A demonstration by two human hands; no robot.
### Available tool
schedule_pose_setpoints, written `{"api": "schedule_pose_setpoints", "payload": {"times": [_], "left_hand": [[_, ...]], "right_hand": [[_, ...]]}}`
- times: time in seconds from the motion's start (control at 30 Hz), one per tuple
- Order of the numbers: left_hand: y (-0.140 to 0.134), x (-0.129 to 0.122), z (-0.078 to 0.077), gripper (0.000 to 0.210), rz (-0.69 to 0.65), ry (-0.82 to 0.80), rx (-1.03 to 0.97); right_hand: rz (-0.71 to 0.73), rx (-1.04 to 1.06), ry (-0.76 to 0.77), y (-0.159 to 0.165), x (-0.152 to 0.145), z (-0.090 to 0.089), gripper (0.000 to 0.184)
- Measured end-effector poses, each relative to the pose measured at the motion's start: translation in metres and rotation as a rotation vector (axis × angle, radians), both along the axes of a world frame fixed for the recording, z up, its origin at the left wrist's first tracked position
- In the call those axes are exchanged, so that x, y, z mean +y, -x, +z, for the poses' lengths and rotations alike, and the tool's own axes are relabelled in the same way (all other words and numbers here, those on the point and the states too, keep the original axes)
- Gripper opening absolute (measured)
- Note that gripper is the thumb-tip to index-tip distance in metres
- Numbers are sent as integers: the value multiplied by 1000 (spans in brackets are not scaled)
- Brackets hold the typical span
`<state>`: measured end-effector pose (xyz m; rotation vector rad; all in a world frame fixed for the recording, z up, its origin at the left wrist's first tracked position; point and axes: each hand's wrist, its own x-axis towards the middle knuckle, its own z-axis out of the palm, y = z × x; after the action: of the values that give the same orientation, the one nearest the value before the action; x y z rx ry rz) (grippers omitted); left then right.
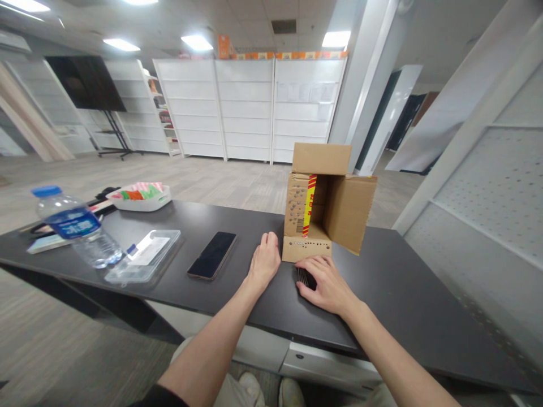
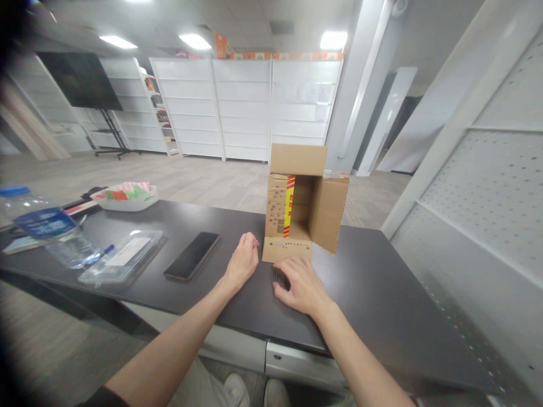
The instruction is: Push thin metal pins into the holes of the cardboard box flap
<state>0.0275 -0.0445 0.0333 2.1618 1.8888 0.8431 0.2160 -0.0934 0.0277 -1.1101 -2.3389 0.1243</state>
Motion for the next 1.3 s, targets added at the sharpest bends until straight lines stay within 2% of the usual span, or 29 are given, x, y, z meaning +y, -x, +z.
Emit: {"api": "schedule_pose_setpoints", "payload": {"times": [0.73,1.1,1.3], "left_hand": [[1,1,-2,16,-10,-17,-15],[1,1,-1,16,-11,-3,1],[1,1,-2,17,-10,9,29]], "right_hand": [[-45,-25,-50,3,4,-5,13],[-30,-9,-111,0,9,-11,28],[-82,136,-177,-3,13,-13,26]]}}
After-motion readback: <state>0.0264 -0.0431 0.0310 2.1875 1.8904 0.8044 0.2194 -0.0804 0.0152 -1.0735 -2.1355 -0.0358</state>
